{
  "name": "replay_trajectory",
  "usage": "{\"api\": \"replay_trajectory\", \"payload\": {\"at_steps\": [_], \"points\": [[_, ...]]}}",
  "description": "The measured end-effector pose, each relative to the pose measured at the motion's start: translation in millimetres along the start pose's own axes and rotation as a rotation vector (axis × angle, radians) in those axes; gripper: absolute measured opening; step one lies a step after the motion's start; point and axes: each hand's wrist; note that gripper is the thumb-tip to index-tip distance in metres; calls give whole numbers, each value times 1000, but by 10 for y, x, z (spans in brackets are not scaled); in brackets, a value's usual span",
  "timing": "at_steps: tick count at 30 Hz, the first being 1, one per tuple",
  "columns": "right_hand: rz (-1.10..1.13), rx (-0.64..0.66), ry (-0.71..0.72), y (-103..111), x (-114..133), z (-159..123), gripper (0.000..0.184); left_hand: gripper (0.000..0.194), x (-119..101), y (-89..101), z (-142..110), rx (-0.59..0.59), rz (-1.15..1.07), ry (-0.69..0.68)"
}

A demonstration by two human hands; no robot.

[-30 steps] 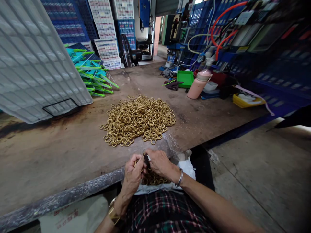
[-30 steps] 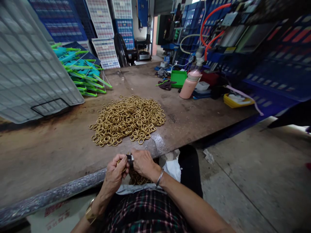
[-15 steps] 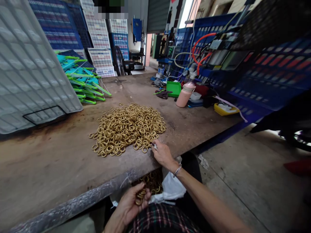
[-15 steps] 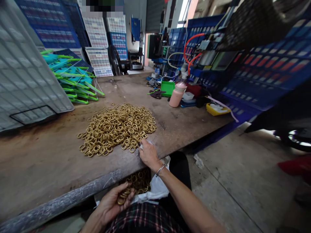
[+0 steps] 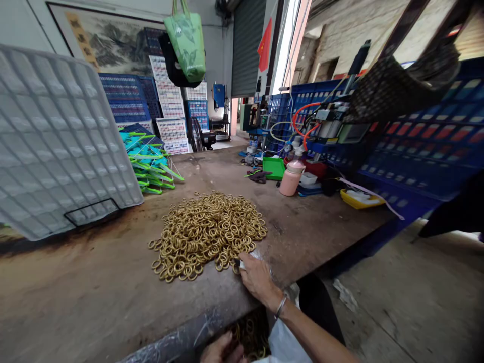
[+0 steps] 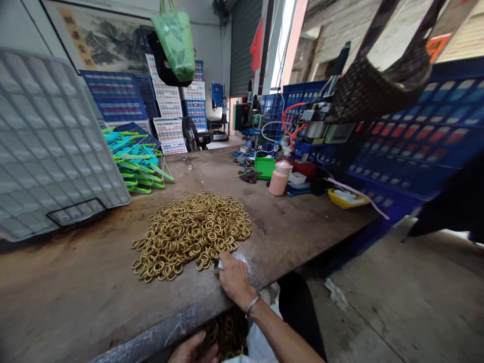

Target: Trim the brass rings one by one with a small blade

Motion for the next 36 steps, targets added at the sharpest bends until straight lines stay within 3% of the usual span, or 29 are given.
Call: {"api": "replay_trajectory", "payload": {"at_steps": [4, 9, 16, 18, 20, 23, 28, 30, 36], "points": [[234, -59, 9, 68, -60, 69, 19, 14, 23, -69, -179, 39, -22, -110], [652, -78, 7, 144, -139, 131, 23, 18, 22, -115, -310, -20, 13, -171], [862, 15, 36, 114, -117, 61, 22, 13, 21, -168, -446, -28, 106, -226], [933, 45, 37, 110, -96, 23, 19, 12, 19, -201, -540, 21, 167, -221], [1038, 113, 24, 115, -68, -32, 14, 20, 12, -244, -651, 114, 265, -223], [1263, 318, 1, 140, -10, -145, 25, 33, -26, -342, -794, 202, 476, -350], [1473, 591, 35, 181, 94, -326, 20, 38, -196, -525, -804, 48, 721, -724], [1508, 668, 38, 178, 116, -374, 19, 39, -258, -555, -746, 50, 787, -817], [1620, 819, 58, 129, 112, -440, 22, 25, -277, -529, -664, 132, 939, -843]]}}
Point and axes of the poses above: each hand's wrist, its own z-axis towards the middle knuckle, its own y-axis out of the back of the hand, x = y × z, and after that the axes turned 11 degrees about x, right-handed
